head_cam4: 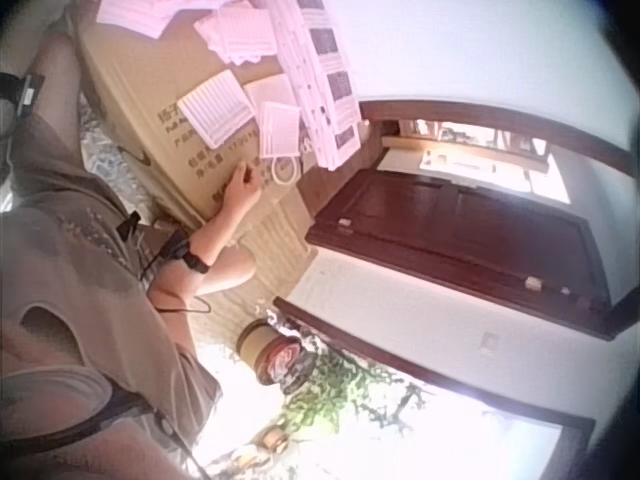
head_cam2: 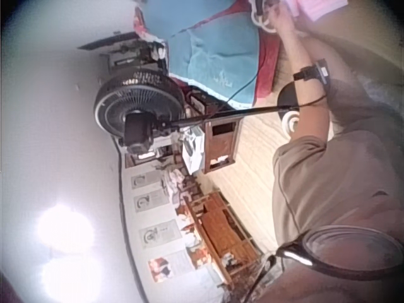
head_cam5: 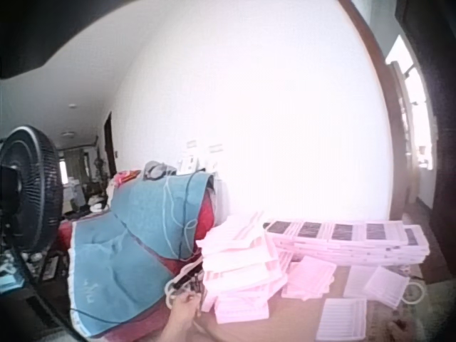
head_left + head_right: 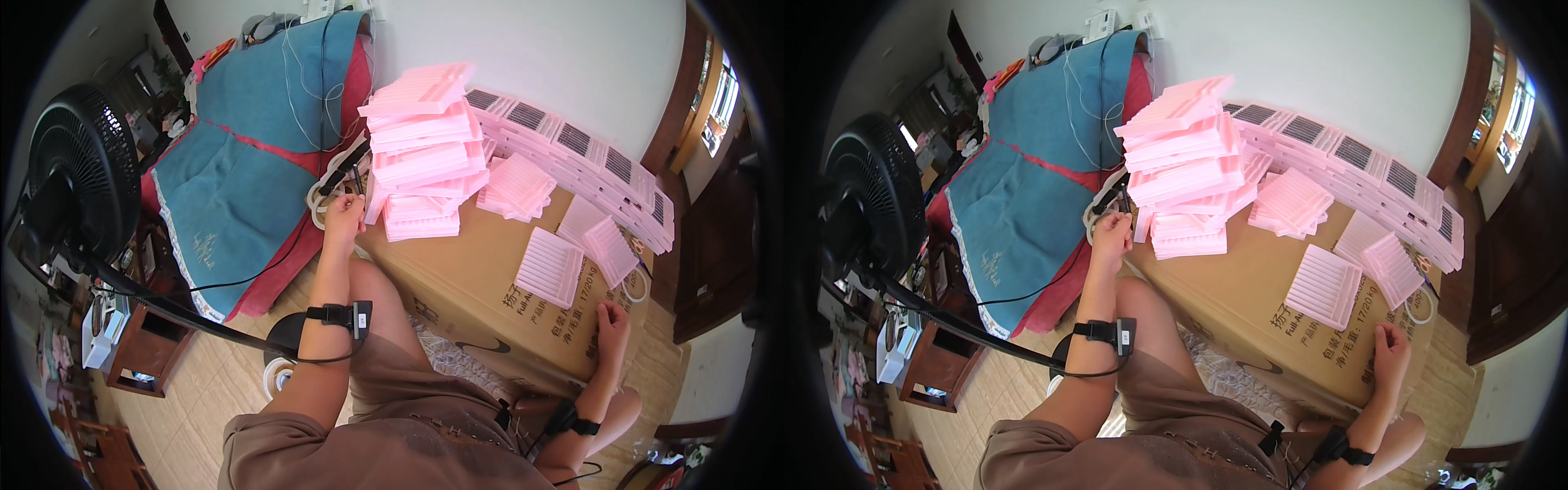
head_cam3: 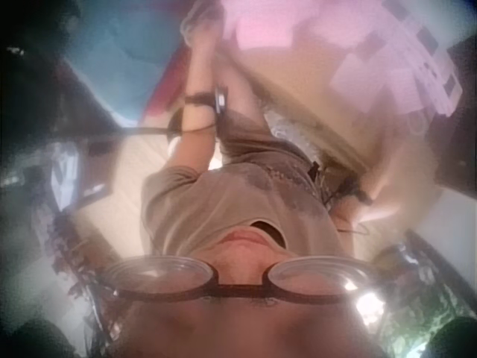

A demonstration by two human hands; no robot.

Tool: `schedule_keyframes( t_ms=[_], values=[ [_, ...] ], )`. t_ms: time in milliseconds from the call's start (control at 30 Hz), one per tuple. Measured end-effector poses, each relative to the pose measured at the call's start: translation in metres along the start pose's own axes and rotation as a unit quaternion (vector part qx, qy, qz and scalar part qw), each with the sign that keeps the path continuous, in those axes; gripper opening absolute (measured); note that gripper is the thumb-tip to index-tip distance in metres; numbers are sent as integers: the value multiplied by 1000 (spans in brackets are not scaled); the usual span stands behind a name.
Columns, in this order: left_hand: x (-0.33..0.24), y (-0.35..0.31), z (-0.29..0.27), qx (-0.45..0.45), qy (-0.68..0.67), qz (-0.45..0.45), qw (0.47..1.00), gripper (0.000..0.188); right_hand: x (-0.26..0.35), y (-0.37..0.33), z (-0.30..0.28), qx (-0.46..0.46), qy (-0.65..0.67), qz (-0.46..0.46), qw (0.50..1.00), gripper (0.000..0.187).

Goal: The person sits on the floor and assembles pink plastic trays by inserting black strips into the slots. They handle each tray individually, aligning and pressing the strips into place, then stacking the completed units.

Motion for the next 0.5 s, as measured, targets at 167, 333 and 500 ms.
schedule_keyframes(
  t_ms=[167,333,500],
  values=[
    [-28,-66,38,154,-215,15,964,11,9,2,1,-3,-19,-9,1000,19],
    [-27,-124,119,367,-162,-97,911,9,27,8,16,-81,-121,-33,989,22],
    [1,-128,207,428,-50,-153,889,11,65,15,66,3,-173,-152,973,16]
  ],
)
Point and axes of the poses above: each hand's wrist, its own y-axis towards the middle knuckle, its own z-axis out of the palm, x = y × z, the point moved 2 cm from there along y, towards the middle knuckle, and after that the axes turned 7 degrees about x, right-handed, at the moved point
